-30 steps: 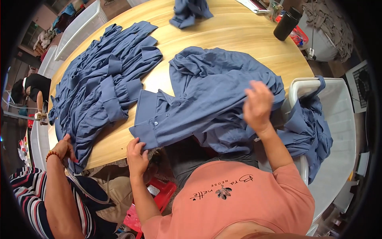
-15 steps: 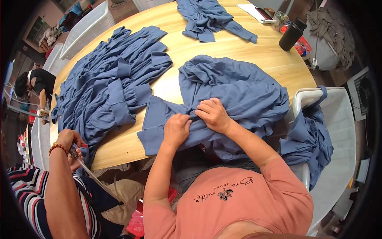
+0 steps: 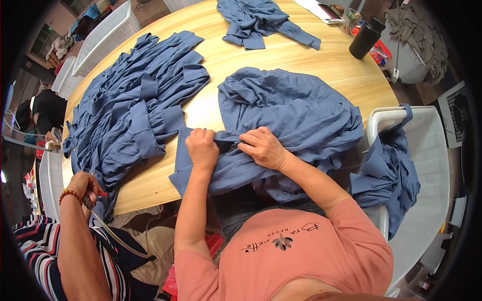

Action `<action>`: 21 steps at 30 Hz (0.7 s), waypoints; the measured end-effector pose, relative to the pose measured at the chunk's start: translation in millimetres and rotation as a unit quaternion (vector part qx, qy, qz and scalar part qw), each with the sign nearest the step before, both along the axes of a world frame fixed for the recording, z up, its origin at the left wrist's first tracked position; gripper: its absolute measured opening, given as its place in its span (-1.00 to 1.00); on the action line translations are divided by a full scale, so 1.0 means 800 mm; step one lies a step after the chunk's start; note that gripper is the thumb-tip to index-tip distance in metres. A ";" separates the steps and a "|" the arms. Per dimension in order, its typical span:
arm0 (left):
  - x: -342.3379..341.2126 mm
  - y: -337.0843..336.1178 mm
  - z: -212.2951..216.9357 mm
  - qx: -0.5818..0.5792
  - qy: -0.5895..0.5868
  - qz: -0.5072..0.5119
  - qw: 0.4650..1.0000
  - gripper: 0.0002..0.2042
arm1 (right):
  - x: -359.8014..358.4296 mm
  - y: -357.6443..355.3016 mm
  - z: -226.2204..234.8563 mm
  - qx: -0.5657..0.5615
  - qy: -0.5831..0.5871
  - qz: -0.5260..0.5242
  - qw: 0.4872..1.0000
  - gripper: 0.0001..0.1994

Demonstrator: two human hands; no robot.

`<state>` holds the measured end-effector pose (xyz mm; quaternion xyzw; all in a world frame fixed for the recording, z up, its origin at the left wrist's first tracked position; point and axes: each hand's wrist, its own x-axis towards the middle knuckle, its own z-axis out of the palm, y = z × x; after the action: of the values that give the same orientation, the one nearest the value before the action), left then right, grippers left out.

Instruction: Inspecting blue fabric garments for quality and sorting them into containers.

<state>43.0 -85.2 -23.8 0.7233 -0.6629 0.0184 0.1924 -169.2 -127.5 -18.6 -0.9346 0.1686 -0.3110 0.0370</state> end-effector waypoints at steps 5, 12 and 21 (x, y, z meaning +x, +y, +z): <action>0.006 0.020 0.068 -0.242 -0.038 -0.016 0.969 -0.89 | -0.005 -0.002 -0.003 0.021 -0.047 -0.034 0.998 -0.73; 0.012 0.051 0.049 -0.111 -0.076 0.024 0.991 -0.91 | 0.003 -0.005 -0.003 0.031 -0.024 -0.070 0.997 -0.78; -0.069 0.034 0.017 -0.070 0.095 -0.014 0.993 -0.87 | 0.000 0.000 -0.008 0.044 -0.076 -0.081 0.993 -0.78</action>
<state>-11.8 -58.2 -10.4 0.6976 -0.6485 -0.0070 0.3046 -169.5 -127.6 -24.9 -0.8892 0.2537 -0.3751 0.0651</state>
